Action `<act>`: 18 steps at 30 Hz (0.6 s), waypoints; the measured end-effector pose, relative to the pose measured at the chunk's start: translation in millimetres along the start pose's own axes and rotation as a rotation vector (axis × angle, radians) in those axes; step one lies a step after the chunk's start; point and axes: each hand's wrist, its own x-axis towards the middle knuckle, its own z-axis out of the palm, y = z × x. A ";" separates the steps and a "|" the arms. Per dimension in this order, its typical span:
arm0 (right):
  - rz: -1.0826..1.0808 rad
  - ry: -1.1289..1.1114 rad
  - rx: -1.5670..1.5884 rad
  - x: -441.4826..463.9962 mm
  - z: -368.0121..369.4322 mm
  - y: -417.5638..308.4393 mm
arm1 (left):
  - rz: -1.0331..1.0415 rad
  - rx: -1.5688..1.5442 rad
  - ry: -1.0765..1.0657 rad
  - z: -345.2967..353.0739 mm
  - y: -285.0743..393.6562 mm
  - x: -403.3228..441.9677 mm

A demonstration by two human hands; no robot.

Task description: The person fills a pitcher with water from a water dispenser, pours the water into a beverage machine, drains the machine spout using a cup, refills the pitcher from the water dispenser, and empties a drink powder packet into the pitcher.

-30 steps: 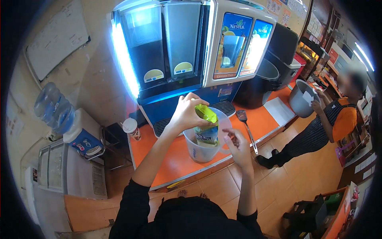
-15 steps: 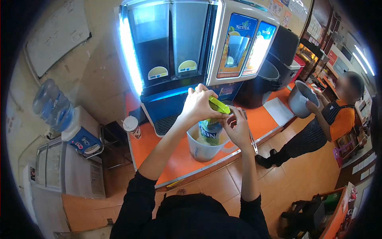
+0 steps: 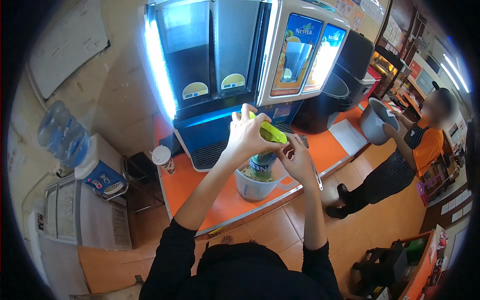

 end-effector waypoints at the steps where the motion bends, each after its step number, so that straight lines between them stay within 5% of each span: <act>1: 0.013 -0.031 -0.011 -2.2 0.2 0.8 | -0.007 -0.017 0.003 1.8 -0.9 -0.8; 18: 0.087 -0.126 0.128 -28.1 1.8 33.4 | 0.079 -0.392 0.287 1.0 -47.8 -12.1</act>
